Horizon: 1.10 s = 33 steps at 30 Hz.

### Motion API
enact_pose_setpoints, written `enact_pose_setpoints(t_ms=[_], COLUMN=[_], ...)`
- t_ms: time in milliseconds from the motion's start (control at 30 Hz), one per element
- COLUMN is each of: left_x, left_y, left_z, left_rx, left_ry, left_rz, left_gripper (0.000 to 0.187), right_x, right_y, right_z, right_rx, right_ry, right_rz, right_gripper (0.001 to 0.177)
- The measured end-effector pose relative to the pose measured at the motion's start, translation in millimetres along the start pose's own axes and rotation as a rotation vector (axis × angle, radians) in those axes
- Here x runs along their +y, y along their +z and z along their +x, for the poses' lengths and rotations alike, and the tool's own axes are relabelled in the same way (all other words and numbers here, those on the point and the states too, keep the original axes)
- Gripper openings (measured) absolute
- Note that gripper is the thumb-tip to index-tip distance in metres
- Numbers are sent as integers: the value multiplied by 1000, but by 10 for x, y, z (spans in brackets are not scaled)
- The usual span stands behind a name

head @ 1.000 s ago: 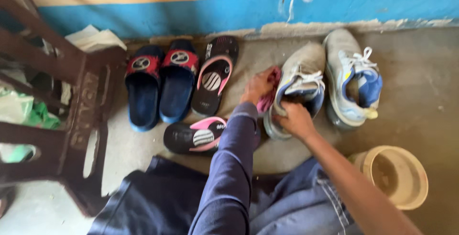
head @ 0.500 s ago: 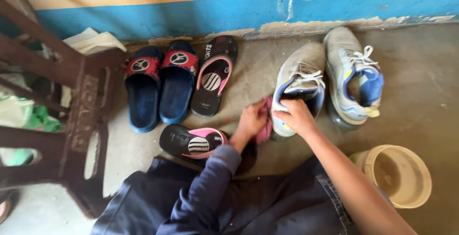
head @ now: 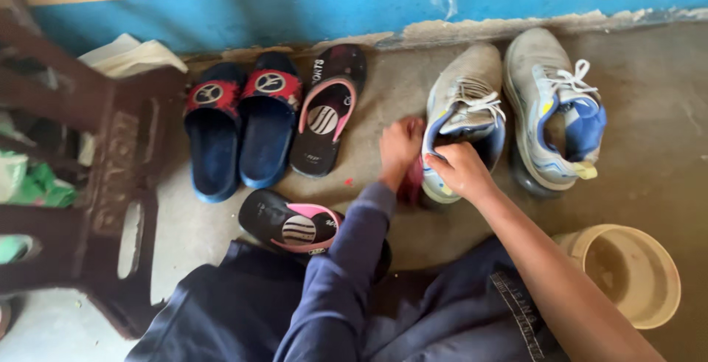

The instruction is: The person sits on the floor and wipes a pair of white sneakers with a pink cloth. They dip the cloth into a small bowl of water and continue scrubbing the shoes, focusing on the sides and soles.

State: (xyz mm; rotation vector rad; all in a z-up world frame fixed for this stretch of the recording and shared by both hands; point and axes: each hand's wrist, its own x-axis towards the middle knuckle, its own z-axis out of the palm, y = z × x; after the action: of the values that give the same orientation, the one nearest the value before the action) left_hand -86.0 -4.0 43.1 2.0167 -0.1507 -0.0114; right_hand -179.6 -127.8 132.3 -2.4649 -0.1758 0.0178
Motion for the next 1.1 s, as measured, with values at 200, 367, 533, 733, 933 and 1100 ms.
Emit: enact_pose_setpoints(t_ms=[200, 367, 533, 733, 933, 1100], left_x=[0, -179, -170, 136, 423, 576], left_y=[281, 270, 3, -334, -562, -573], left_z=[721, 542, -47, -875, -1599, -1636], left_rx=[-144, -169, -151, 33, 192, 322], left_ry=[122, 175, 59, 30, 34, 34], left_rz=[165, 9, 18, -47, -256, -296], left_gripper=[31, 32, 33, 34, 40, 32], right_x=[30, -47, -95, -114, -140, -154], right_y=[10, 37, 74, 120, 151, 132], right_z=[26, 59, 79, 48, 67, 140], right_rx=[112, 164, 193, 249, 275, 278], right_ry=[-117, -76, -22, 23, 51, 29], right_rz=[28, 59, 45, -4, -38, -33], right_gripper=[32, 27, 27, 28, 27, 27])
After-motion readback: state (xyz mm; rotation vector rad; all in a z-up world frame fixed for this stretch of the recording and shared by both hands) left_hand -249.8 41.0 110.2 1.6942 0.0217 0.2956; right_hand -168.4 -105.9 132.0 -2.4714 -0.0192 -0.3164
